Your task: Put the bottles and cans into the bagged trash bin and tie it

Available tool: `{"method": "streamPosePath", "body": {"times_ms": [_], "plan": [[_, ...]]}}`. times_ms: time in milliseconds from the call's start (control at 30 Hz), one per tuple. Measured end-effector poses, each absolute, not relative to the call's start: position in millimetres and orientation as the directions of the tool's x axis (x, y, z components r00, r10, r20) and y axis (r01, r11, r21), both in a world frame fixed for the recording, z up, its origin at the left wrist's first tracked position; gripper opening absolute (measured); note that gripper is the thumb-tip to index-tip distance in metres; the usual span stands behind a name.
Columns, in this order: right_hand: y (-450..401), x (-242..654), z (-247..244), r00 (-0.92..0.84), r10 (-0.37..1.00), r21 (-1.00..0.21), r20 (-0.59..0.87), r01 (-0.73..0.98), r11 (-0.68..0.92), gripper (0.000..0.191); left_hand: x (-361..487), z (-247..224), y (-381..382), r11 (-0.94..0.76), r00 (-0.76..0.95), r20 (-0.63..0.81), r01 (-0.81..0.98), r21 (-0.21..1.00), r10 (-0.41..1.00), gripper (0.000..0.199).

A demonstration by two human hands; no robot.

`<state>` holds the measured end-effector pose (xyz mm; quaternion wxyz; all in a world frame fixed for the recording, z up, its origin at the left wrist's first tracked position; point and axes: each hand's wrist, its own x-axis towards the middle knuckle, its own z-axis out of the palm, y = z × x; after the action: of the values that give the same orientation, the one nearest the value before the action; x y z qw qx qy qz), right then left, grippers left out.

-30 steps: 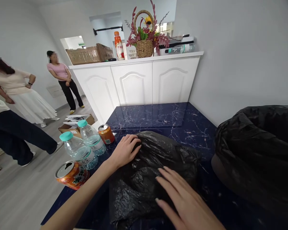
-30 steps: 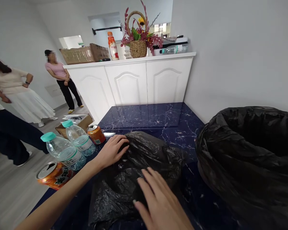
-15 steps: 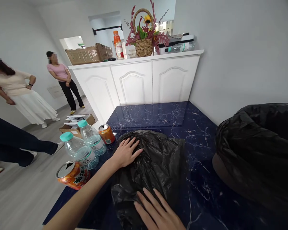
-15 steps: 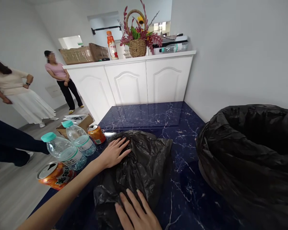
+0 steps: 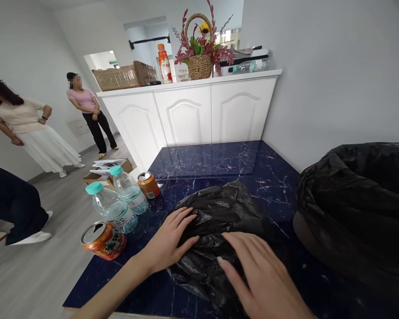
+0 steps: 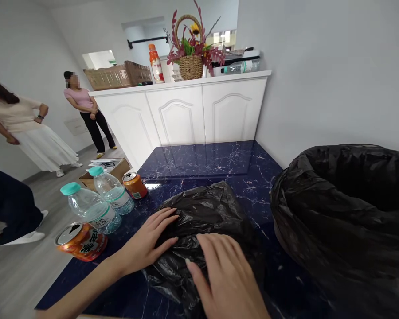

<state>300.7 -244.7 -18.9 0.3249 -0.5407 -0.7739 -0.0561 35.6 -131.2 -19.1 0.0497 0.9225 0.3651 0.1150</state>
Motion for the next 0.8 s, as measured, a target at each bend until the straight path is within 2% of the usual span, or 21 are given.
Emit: {"method": "streamPosePath", "body": {"times_ms": [67,133,267,633,800], "plan": [[-240,270,-32,-0.189,0.822,-0.25,0.537,0.895,0.369,0.058,42,-39,-145,-0.71,0.695,0.146,0.689,0.145,0.704,0.067],[-235,240,-49,-0.14,0.848,-0.269,0.51,0.911,0.313,0.068,48,-59,-156,-0.683,0.67,0.139,0.723,0.103,0.729,0.072],[-226,210,-81,-0.107,0.863,-0.309,0.493,0.906,0.289,0.071,48,-76,-166,-0.64,0.625,0.176,0.766,0.049,0.761,0.078],[-244,308,-116,-0.12,0.93,-0.254,0.346,0.943,0.217,0.082,2,-54,-163,-0.566,0.554,0.139,0.821,0.071,0.821,0.076],[-249,336,-126,-0.079,0.891,-0.146,0.447,0.976,0.16,0.092,-1,-58,-171,-0.556,0.544,0.135,0.829,0.07,0.828,0.075]]}}
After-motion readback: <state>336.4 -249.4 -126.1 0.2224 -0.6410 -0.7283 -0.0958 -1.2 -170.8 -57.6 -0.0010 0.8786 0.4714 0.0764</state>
